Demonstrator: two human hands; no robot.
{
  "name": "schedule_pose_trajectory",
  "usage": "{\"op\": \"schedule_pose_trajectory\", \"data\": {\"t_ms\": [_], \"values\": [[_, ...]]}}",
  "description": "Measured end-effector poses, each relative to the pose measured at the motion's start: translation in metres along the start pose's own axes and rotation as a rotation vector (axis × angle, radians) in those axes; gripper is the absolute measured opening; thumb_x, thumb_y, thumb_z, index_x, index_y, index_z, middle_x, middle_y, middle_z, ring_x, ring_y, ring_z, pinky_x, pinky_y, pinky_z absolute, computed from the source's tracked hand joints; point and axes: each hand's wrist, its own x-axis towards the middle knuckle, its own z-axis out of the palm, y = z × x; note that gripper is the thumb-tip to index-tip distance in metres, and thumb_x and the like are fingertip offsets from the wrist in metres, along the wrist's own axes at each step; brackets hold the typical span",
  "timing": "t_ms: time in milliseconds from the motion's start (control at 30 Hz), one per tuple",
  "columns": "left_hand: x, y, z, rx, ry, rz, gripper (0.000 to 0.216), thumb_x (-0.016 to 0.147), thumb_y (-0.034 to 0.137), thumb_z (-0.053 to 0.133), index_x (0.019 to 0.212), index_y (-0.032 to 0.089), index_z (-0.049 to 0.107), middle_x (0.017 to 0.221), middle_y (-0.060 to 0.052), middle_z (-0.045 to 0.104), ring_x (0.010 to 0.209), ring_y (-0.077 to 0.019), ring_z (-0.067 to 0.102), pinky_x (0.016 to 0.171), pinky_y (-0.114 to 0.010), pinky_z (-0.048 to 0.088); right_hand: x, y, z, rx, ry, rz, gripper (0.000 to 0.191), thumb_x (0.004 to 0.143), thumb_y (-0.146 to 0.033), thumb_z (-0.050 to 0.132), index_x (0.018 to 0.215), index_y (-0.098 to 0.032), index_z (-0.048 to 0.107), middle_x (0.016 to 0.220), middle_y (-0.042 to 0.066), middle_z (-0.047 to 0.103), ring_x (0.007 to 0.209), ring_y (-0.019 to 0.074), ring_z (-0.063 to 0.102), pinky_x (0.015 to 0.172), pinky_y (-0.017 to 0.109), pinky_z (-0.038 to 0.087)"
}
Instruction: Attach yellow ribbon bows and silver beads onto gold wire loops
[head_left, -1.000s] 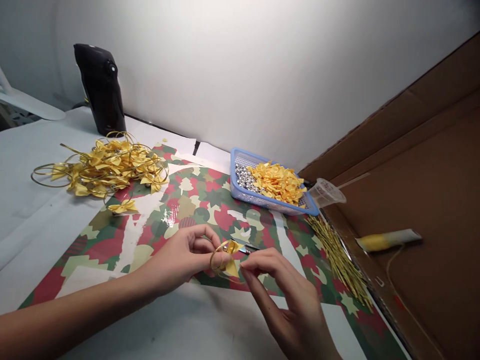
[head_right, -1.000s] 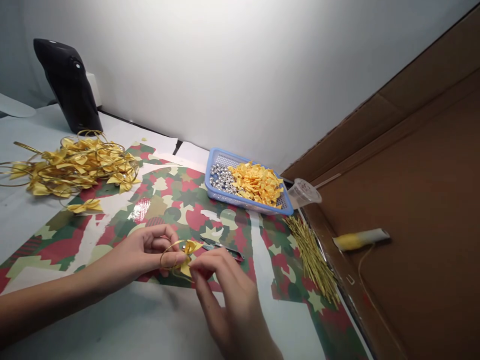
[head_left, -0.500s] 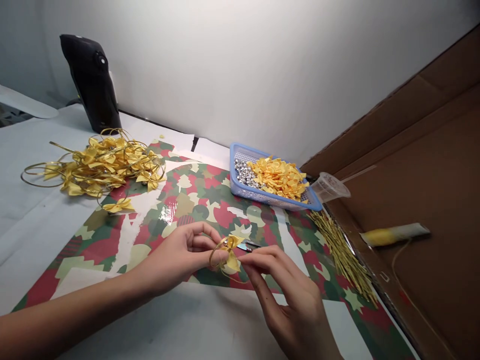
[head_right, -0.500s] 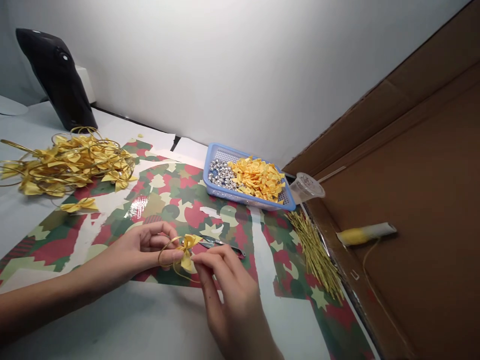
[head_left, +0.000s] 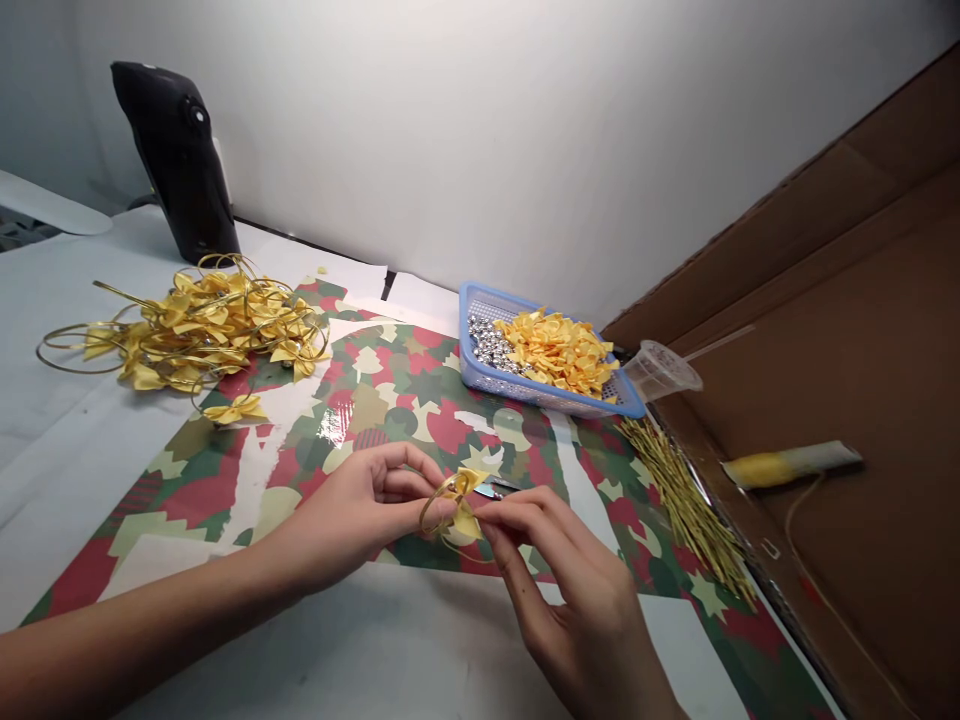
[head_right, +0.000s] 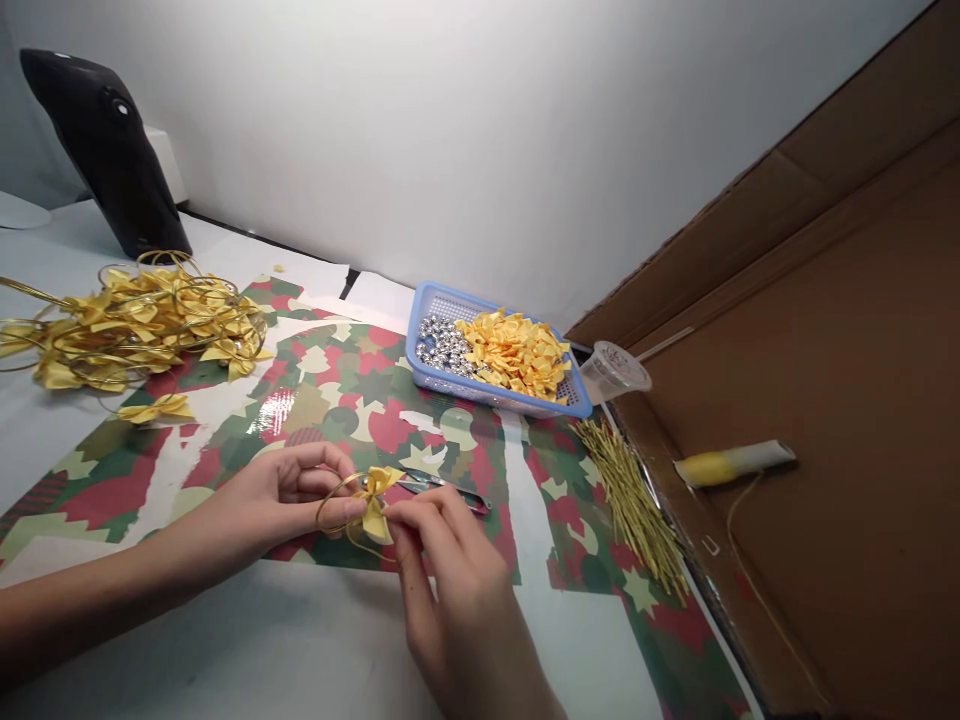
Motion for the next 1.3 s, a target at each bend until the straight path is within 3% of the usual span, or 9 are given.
{"op": "schedule_pose_trajectory", "data": {"t_ms": [1000, 1300], "values": [[0.0019, -0.0062, -0.0021, 0.013, -0.007, 0.030, 0.029, 0.067, 0.033, 0.076, 0.074, 0.018, 0.052, 0.058, 0.006, 0.053, 0.050, -0.0074, 0.034, 0.042, -0.017, 0.022, 0.0035, 0.0001, 0.0005, -0.039, -0.037, -0.023, 0.021, 0.090, -0.004, 0.046, 0.099, -0.020, 0.056, 0.085, 0.005, 0.059, 0.075, 0.0154, 0.063, 0.067, 0.024, 0.053], [0.0001, -0.0006, 0.0013, -0.010, 0.017, 0.018, 0.035, 0.063, 0.033, 0.078, 0.069, 0.019, 0.047, 0.055, 0.006, 0.052, 0.048, -0.0065, 0.033, 0.039, -0.016, 0.021, 0.0051, -0.0019, 0.0025, -0.060, 0.005, -0.031, 0.020, 0.089, -0.002, 0.047, 0.097, -0.018, 0.057, 0.084, 0.004, 0.059, 0.076, 0.0132, 0.062, 0.070, 0.021, 0.052]]}}
